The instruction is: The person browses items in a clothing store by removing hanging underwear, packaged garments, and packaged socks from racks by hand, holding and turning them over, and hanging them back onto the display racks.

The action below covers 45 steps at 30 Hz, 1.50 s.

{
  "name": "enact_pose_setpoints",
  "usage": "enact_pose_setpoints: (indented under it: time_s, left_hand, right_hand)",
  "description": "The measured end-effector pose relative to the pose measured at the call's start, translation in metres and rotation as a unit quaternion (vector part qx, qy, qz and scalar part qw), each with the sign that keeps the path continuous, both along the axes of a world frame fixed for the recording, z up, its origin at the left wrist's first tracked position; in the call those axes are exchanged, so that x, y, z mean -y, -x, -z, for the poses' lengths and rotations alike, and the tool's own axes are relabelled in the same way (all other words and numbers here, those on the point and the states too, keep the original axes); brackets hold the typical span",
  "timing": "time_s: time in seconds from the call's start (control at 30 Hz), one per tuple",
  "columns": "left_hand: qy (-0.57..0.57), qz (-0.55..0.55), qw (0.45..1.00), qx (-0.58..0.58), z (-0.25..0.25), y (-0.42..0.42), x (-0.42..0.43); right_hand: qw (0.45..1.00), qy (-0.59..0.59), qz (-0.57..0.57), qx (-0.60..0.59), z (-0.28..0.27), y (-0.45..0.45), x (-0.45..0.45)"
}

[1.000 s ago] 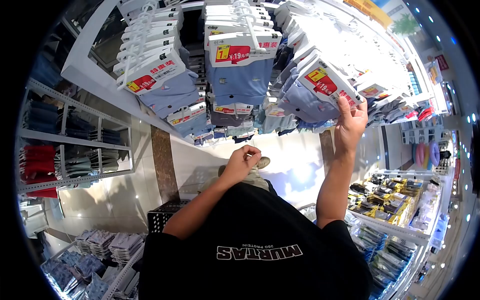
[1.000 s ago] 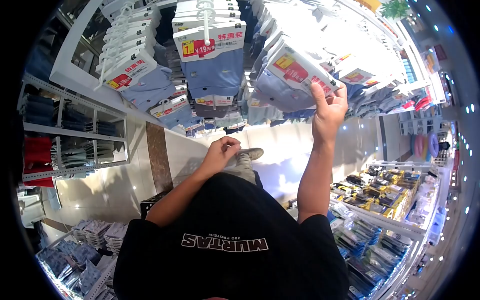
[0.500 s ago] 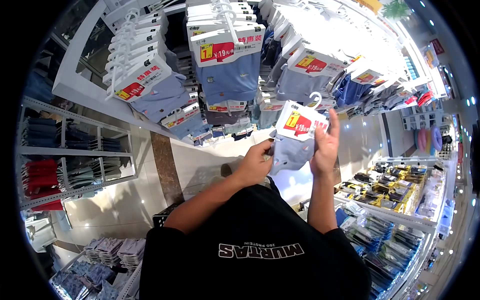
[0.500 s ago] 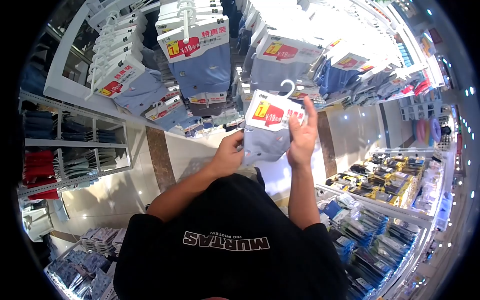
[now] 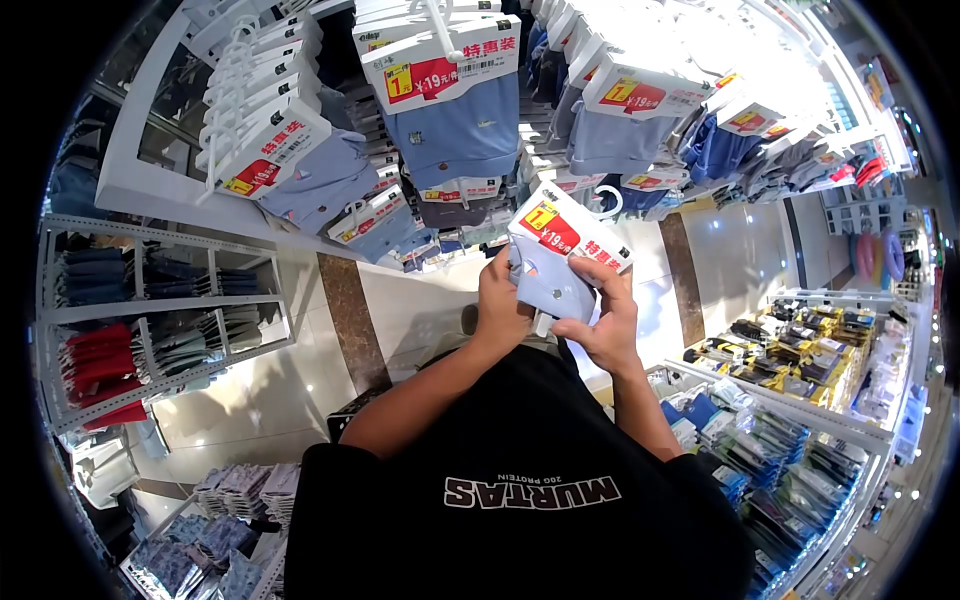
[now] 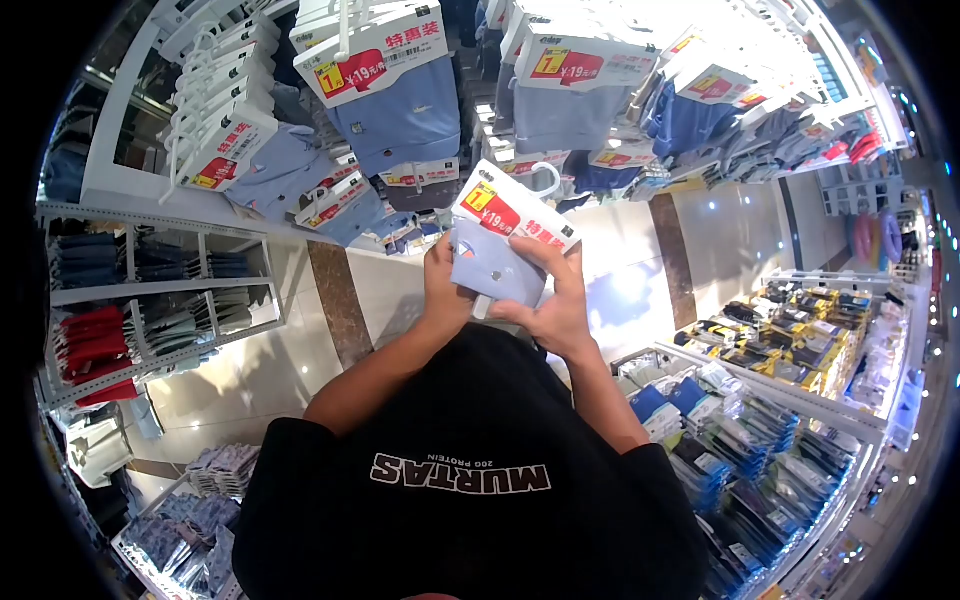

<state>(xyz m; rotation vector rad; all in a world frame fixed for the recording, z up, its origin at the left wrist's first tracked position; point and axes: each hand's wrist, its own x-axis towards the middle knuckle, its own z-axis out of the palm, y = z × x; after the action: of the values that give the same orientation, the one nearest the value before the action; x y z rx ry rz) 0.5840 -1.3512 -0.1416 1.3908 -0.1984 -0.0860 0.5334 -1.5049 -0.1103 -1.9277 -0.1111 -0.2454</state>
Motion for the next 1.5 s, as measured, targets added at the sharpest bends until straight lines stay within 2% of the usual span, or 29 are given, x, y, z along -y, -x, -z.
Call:
enact_pose_setpoints:
  time_s: [0.13,0.17,0.23,0.27,0.4,0.43,0.5,0.53,0.63,0.8,0.9,0.97,1.0,1.1,1.23,1.37,1.5]
  left_hand:
    - [-0.006,-0.018,0.999,0.04,0.018,0.0,-0.001]
    - [0.027,-0.017,0.999,-0.007,0.011,0.0,0.0]
    - [0.094,-0.013,0.99,-0.103,-0.004,0.003,0.003]
    - [0.115,0.01,0.987,-0.108,-0.007,0.003,0.002]
    - [0.079,0.087,0.988,-0.105,0.008,0.008,-0.009]
    - [0.056,0.097,0.989,-0.101,0.015,0.008,-0.013]
    - [0.011,0.121,0.989,-0.089,0.015,0.004,-0.017]
    - [0.1,0.123,0.976,-0.152,0.012,0.005,-0.012]
    - [0.103,0.14,0.97,-0.169,0.013,0.004,-0.014]
    - [0.075,0.144,0.973,-0.163,0.015,0.005,-0.014]
    - [0.06,0.144,0.974,-0.166,0.018,0.006,-0.018]
    - [0.057,0.142,0.973,-0.17,0.02,0.008,-0.022]
    - [0.051,0.141,0.973,-0.175,0.02,0.008,-0.023]
    - [0.049,0.135,0.97,-0.194,0.023,0.009,-0.028]
    - [0.037,0.146,0.969,-0.198,0.031,0.012,-0.032]
    - [-0.002,0.174,0.966,-0.19,0.035,0.014,-0.032]
    - [-0.042,0.192,0.958,-0.208,0.039,0.018,-0.036]
  right_hand:
    - [0.999,0.033,0.0,-0.018,-0.004,-0.002,-0.002]
    - [0.999,0.032,-0.002,-0.021,-0.004,-0.003,-0.001]
    - [0.999,-0.04,0.028,-0.013,0.005,-0.006,-0.001]
    - [0.996,-0.077,0.043,-0.01,0.009,-0.006,-0.001]
    - [0.953,-0.255,0.131,-0.093,0.009,-0.01,0.014]
    - [0.956,-0.26,0.132,-0.036,0.008,-0.017,0.02]
    - [0.926,-0.356,0.123,0.035,-0.007,-0.033,0.028]
    - [0.924,-0.36,0.11,0.071,-0.018,-0.042,0.034]
    - [0.914,-0.373,0.051,0.154,-0.059,-0.065,0.05]
    - [0.914,-0.345,0.031,0.212,-0.097,-0.097,0.06]
    - [0.942,-0.26,0.035,0.208,-0.099,-0.118,0.062]
    - [0.955,-0.242,0.021,0.169,-0.094,-0.128,0.063]
    - [0.966,-0.193,0.033,0.169,-0.088,-0.134,0.065]
    - [0.958,-0.226,0.036,0.174,-0.085,-0.134,0.055]
    - [0.963,-0.159,0.112,0.187,-0.072,-0.132,0.052]
    - [0.971,-0.106,0.156,0.149,-0.057,-0.124,0.056]
    - [0.966,-0.123,0.196,0.116,-0.034,-0.108,0.061]
